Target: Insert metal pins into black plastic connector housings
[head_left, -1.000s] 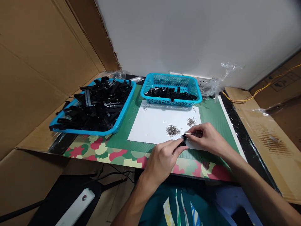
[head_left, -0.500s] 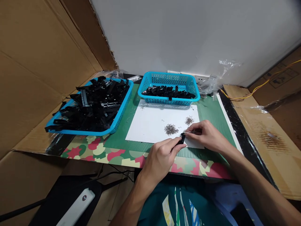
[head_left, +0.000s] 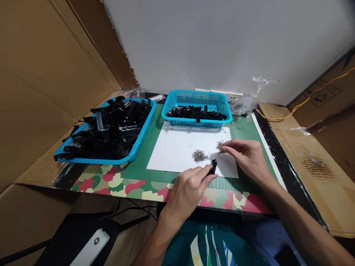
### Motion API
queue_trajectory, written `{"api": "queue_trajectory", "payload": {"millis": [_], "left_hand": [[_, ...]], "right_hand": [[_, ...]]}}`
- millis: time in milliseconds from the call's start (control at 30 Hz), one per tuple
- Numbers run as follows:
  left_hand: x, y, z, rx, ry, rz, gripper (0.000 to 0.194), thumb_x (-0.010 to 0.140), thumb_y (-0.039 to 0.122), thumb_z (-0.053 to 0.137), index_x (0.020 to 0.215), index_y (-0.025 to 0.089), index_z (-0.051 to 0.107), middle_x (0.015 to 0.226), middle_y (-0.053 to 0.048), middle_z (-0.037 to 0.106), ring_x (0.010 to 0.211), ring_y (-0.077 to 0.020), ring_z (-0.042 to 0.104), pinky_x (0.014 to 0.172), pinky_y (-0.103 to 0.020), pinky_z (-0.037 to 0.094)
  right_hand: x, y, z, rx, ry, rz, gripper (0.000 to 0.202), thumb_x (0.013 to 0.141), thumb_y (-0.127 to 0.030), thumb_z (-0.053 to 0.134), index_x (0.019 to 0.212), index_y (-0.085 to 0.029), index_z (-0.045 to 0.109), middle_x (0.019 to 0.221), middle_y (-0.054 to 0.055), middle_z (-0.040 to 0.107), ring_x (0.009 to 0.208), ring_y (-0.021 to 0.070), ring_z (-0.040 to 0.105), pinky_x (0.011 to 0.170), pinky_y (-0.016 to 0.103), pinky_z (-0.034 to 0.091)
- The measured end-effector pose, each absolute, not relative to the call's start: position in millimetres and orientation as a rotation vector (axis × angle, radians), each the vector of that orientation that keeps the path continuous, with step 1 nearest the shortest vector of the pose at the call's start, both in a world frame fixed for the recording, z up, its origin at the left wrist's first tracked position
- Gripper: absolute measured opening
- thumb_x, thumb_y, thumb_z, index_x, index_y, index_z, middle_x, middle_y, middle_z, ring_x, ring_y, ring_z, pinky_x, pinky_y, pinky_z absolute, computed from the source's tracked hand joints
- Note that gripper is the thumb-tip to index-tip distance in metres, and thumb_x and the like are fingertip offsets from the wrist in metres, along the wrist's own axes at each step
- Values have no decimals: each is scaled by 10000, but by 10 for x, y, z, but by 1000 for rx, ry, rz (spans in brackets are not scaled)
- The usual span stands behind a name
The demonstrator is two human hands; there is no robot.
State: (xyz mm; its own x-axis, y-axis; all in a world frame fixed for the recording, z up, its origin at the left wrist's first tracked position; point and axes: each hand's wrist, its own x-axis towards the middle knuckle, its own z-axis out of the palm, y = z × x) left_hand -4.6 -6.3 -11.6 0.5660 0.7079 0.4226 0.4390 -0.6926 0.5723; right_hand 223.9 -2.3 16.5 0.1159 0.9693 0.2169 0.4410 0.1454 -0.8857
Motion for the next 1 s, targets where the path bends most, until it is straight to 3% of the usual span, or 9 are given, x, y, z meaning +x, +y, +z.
{"api": "queue_trajectory", "payload": {"millis": [100, 233, 633, 1000], "left_hand": [[-54, -57, -114, 2396, 920, 903, 251, 1059, 306, 593, 1193, 137, 722, 797, -44, 706, 695, -184, 678, 621, -298, 502], [-52, -44, -101, 2401, 905, 896, 264, 1070, 310, 568, 1188, 131, 722, 762, -36, 674, 669, -173, 651, 614, -291, 488], [-45, -41, -72, 2335, 907, 860, 293, 1077, 312, 556, 1215, 120, 729, 704, -10, 605, 617, -145, 571, 562, -267, 414], [-49, -41, -94, 2277, 897, 865, 267, 1069, 296, 571, 1199, 138, 743, 691, -11, 607, 607, -146, 576, 576, -257, 449]], "right_hand": [[2183, -13, 84, -1362, -1297, 924, 265, 942, -435, 728, 866, -181, 746, 838, 69, 777, 771, 216, 761, 771, 366, 652], [2150, -15, 12, -1344, -1251, 1036, 329, 916, -499, 752, 888, -173, 718, 856, 75, 767, 763, 213, 768, 764, 362, 673], [2130, -28, 15, -1358, -1258, 1031, 300, 962, -484, 680, 908, -190, 661, 846, 68, 755, 771, 210, 770, 761, 366, 682], [2092, -61, 26, -1497, -1422, 776, 252, 973, -423, 652, 868, -195, 672, 822, 92, 790, 711, 221, 779, 688, 342, 631]]}}
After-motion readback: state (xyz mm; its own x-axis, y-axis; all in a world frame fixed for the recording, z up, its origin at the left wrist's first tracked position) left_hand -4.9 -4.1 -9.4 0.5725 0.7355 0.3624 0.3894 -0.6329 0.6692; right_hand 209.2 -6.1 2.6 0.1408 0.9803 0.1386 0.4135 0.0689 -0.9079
